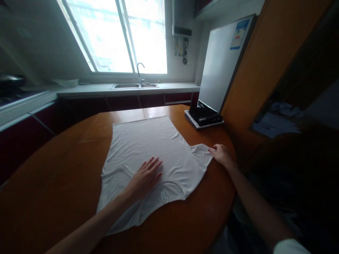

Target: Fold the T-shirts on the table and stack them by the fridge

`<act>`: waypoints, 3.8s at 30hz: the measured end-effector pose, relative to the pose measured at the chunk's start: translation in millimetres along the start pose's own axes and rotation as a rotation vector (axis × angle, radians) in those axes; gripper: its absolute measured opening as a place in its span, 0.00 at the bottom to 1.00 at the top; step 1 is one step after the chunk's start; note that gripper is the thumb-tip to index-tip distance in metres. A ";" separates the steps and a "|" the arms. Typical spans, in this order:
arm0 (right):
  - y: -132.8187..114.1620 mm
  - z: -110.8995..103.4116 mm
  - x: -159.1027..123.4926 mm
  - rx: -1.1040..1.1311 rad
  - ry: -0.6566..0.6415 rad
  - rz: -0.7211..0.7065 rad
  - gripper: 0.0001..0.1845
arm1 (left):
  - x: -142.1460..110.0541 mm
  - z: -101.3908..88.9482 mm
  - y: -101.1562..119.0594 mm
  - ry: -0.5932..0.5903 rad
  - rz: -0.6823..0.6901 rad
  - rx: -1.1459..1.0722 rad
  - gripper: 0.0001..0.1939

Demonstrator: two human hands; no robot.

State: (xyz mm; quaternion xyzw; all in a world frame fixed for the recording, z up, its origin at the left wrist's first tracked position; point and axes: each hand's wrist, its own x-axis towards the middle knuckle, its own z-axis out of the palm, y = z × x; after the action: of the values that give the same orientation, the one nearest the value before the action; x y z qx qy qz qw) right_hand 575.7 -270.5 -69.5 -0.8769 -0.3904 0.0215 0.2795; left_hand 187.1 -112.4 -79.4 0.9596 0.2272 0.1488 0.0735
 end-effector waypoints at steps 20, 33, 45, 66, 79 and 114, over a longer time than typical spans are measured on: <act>-95.3 -4.2 0.1 0.498 -0.081 -0.412 0.14 | 3.1 -4.8 -3.3 0.131 -0.012 -0.066 0.21; -101.2 23.4 76.3 0.241 -0.694 -0.671 0.11 | 4.6 -46.7 25.9 -0.102 0.153 -0.250 0.15; -93.0 43.0 82.8 0.519 -0.774 -0.639 0.20 | 83.5 -22.5 94.7 -0.238 0.372 0.070 0.11; -94.0 63.4 79.1 0.467 -0.536 -0.716 0.15 | 86.6 -44.4 67.5 -0.111 0.318 0.032 0.14; -98.7 76.3 72.8 0.622 -0.473 -0.745 0.09 | 77.9 -41.3 61.1 -0.111 0.290 0.076 0.12; -76.8 68.1 82.2 0.426 -0.540 -0.735 0.06 | 65.9 -18.6 143.0 -0.177 0.245 -0.156 0.13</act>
State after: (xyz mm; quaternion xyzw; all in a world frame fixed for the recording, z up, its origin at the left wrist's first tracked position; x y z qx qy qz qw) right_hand 563.8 -139.6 -73.1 -0.5682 -0.7187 0.2270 0.3302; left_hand 296.7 -207.6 -15.4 0.9808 0.0890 0.0889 0.1489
